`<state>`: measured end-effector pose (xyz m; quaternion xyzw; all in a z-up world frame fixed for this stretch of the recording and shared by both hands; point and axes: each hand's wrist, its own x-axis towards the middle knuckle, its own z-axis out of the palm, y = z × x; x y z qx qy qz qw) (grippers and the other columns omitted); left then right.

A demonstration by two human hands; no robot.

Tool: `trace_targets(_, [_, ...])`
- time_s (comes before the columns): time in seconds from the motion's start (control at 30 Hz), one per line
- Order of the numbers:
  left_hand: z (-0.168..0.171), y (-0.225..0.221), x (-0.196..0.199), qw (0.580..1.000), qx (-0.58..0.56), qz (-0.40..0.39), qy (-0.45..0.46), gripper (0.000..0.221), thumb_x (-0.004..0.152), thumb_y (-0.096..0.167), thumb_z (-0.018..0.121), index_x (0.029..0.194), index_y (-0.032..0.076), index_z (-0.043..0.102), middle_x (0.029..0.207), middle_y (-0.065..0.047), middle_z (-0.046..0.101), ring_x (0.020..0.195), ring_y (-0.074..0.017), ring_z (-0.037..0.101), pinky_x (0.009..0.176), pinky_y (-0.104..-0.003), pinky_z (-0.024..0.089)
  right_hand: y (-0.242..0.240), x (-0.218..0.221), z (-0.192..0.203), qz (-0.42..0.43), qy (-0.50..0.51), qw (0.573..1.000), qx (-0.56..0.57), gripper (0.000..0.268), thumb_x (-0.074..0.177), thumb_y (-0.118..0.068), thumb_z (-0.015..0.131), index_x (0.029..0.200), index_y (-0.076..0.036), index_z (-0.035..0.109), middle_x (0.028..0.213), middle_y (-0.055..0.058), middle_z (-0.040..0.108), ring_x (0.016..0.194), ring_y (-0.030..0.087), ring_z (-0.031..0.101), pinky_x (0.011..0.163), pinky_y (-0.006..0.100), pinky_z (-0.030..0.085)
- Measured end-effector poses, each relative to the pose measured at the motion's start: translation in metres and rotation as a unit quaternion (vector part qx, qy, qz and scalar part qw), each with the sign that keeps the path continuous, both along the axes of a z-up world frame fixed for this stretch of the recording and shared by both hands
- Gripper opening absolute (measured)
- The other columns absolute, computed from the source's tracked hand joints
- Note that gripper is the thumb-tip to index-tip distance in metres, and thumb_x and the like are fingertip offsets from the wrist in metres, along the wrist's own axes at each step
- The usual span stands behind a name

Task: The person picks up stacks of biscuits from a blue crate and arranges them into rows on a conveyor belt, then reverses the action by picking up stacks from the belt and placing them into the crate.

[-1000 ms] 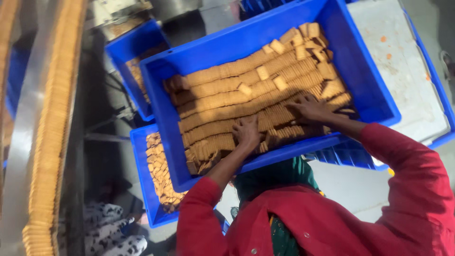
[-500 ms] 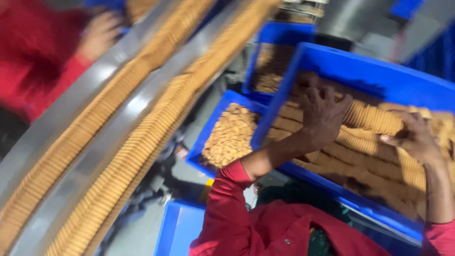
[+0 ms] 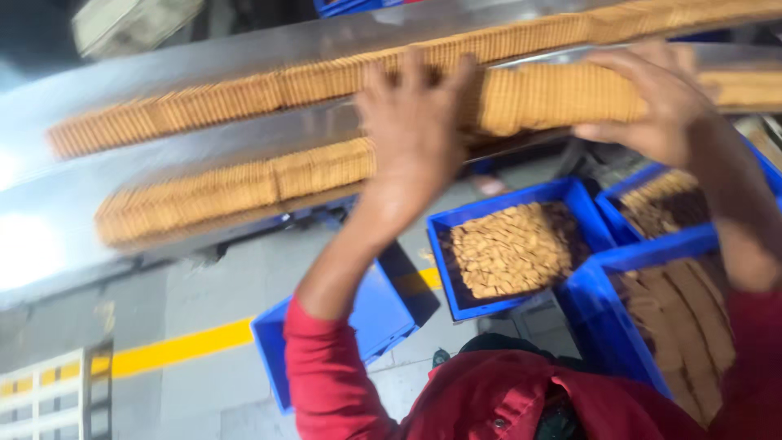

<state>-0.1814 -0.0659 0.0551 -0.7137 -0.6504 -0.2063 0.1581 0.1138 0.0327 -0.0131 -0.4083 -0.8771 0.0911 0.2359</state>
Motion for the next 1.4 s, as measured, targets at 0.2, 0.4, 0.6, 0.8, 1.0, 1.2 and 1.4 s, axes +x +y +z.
trace_targets(0.2, [0.042,-0.121,-0.158,0.992,0.009,0.124,0.006,0.079,0.067,0.034,0.099,0.136,0.021,0.065,0.115,-0.017,0.059,0.104,-0.0354,0.05,0.083,-0.049,0.04,-0.027,-0.215,0.077,0.155,0.0,0.987,-0.038,0.084,0.073,-0.044,0.088,0.148,-0.022,0.056,0.135,0.016,0.054,0.136,0.04,0.035,0.111,0.057,0.034])
trace_targets(0.4, [0.07,-0.2,-0.217,0.986,0.041,0.143,0.082,0.064,0.075,0.03,0.099,0.128,0.015,0.068,0.108,-0.013,0.068,0.102,-0.0258,0.055,0.084,-0.042,0.037,-0.089,-0.317,0.116,0.157,-0.028,0.98,-0.121,0.082,0.073,-0.045,0.088,0.146,-0.034,0.052,0.148,0.008,0.045,0.149,0.035,0.018,0.109,0.081,0.004])
trace_targets(0.6, [0.088,-0.233,-0.261,0.989,0.027,0.119,0.082,0.064,0.074,0.024,0.096,0.129,0.01,0.068,0.101,-0.009,0.073,0.098,-0.0267,0.058,0.081,-0.047,0.044,-0.113,-0.354,0.126,0.187,-0.006,0.975,-0.116,0.082,0.074,-0.046,0.088,0.145,-0.035,0.05,0.153,0.007,0.041,0.152,0.034,0.016,0.109,0.085,0.006])
trace_targets(0.8, [0.104,-0.265,-0.328,0.99,-0.012,0.136,0.022,0.064,0.078,0.024,0.094,0.135,0.014,0.067,0.115,-0.01,0.07,0.108,-0.0278,0.063,0.089,-0.047,0.055,-0.145,-0.421,0.141,0.193,-0.019,0.973,-0.129,0.08,0.074,-0.05,0.087,0.144,-0.039,0.05,0.159,0.014,0.022,0.15,0.043,0.001,0.101,0.089,0.009])
trace_targets(1.0, [0.091,-0.281,-0.396,0.979,-0.03,0.201,0.012,0.072,0.074,0.023,0.097,0.139,0.018,0.068,0.127,-0.018,0.061,0.108,-0.0347,0.06,0.086,-0.047,0.056,-0.158,-0.478,0.142,0.187,-0.017,0.973,-0.133,0.081,0.071,-0.052,0.089,0.143,-0.044,0.051,0.158,0.011,0.022,0.149,0.04,0.007,0.105,0.087,0.01])
trace_targets(1.2, [0.074,-0.274,-0.458,0.98,-0.051,0.19,0.013,0.079,0.074,0.023,0.094,0.147,0.019,0.063,0.126,-0.013,0.063,0.126,-0.0346,0.048,0.095,-0.046,0.056,-0.156,-0.519,0.131,0.197,0.021,0.976,-0.085,0.082,0.07,-0.055,0.089,0.142,-0.039,0.053,0.155,0.007,0.028,0.149,0.038,0.011,0.107,0.081,0.017])
trace_targets(1.4, [0.064,-0.276,-0.487,0.959,-0.103,0.262,0.028,0.059,0.076,0.025,0.095,0.13,0.025,0.072,0.118,-0.012,0.067,0.125,-0.0337,0.051,0.096,-0.05,0.054,-0.161,-0.555,0.116,0.226,-0.014,0.972,-0.057,0.078,0.071,-0.053,0.089,0.14,-0.036,0.056,0.159,0.012,0.022,0.15,0.042,0.004,0.104,0.086,0.013])
